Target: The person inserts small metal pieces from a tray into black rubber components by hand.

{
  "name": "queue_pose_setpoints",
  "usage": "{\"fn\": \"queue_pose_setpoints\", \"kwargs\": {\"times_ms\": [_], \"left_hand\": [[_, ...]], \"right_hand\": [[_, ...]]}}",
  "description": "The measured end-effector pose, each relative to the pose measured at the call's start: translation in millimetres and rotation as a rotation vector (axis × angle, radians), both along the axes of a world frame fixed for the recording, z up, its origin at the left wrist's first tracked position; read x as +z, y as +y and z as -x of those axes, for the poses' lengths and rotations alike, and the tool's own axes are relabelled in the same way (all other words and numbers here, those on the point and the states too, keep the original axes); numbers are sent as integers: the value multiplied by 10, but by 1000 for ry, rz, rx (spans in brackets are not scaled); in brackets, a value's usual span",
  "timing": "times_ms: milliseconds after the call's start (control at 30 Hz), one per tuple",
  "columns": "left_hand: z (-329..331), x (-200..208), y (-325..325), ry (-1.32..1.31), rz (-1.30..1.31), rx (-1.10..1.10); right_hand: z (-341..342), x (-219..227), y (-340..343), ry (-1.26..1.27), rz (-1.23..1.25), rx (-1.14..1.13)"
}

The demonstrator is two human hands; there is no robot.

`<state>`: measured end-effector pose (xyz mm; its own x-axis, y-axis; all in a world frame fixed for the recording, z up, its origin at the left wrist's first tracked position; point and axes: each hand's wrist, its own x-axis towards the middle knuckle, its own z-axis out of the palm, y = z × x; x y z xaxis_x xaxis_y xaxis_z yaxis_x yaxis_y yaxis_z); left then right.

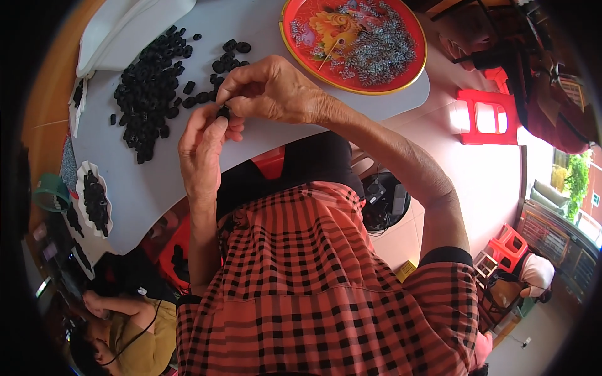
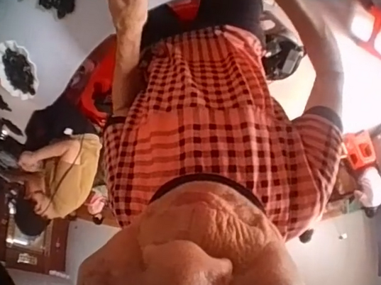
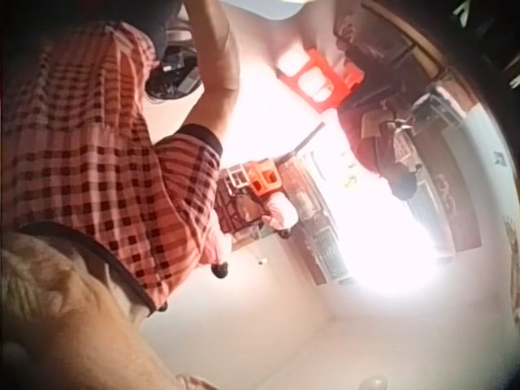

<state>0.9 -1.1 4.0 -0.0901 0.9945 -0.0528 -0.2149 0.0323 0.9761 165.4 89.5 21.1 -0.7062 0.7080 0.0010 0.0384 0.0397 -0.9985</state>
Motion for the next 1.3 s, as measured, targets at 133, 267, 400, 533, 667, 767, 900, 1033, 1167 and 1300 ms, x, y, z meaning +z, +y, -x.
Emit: {"fn": "queue_pose_setpoints", "kwargs": {"times_ms": [133,267,400,533,667,767,900,1033,1167,1300], "left_hand": [[23,0,-2,77,-17,-17],[31,-5,26,86,-22,-43],[41,2,9,105,-4,-45],[41,-4,26,99,-10,-50],[43,35,45,171,16,-78],[35,85,70,208,26,-85],[40,18,62,164,33,-63],[23,-16,75,129,32,-30],[-116,89,25,390,-40,73],[-128,10,1,580,-118,102]], "right_hand": [[8,18,-4,-18,-5,24],[10,12,-13,45,14,-8],[23,-68,11,28,-180,3],[26,-79,10,40,-119,-5],[26,-129,22,98,-18,22],[10,-131,40,106,35,22],[4,-149,47,104,-30,63],[28,-202,-59,178,-34,-66],[46,-255,-105,159,-282,-196],[22,-262,-89,143,-344,-182]]}}
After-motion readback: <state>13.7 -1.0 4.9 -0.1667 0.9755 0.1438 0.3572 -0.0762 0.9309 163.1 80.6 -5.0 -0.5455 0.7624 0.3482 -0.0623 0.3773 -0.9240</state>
